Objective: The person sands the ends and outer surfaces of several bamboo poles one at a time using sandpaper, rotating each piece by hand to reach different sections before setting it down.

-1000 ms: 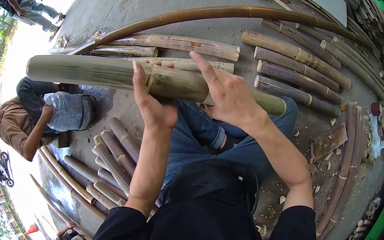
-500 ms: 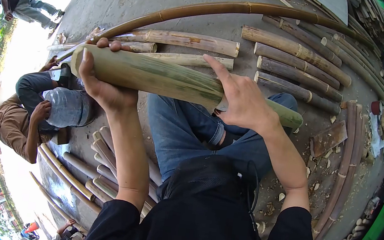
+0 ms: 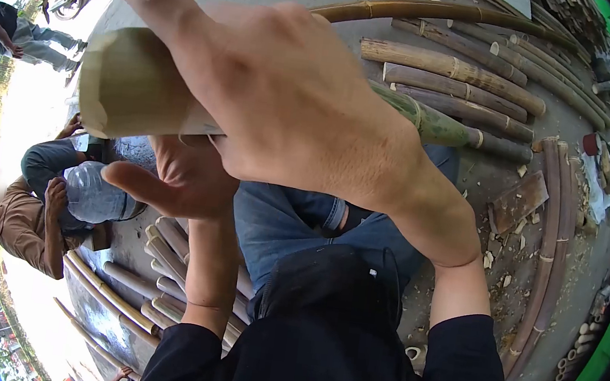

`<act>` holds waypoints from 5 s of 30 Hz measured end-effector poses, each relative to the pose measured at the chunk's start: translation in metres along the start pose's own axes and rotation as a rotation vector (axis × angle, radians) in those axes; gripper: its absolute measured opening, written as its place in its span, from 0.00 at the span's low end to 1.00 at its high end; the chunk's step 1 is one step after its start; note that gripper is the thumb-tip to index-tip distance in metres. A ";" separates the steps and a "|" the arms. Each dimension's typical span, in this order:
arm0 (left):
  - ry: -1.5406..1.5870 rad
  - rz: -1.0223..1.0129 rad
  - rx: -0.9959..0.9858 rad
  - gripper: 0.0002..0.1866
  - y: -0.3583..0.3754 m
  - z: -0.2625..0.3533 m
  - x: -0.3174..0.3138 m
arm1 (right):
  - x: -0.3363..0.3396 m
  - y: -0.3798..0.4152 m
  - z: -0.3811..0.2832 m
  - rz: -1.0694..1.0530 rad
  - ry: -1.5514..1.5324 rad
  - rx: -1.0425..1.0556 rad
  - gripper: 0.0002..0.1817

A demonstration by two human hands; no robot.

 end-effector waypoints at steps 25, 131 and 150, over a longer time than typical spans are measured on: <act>-1.119 -0.037 -0.057 0.25 0.033 -0.179 0.093 | 0.047 0.000 0.078 0.368 -0.352 -0.200 0.39; -1.530 1.378 0.759 0.41 0.405 0.299 0.481 | -0.098 0.468 0.349 -1.097 0.635 -0.933 0.49; -2.108 1.464 1.034 0.43 0.498 0.324 0.464 | 0.055 0.312 0.242 0.006 0.794 -0.492 0.38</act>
Point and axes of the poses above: each hand's wrist, its own y-axis away from the middle knuckle, its own x-axis out of the back of the hand, z = x × y, the point moved 10 cm from there along -y, towards the middle knuckle, and after that the axes turned 3 degrees about x, right-handed, at the moved point
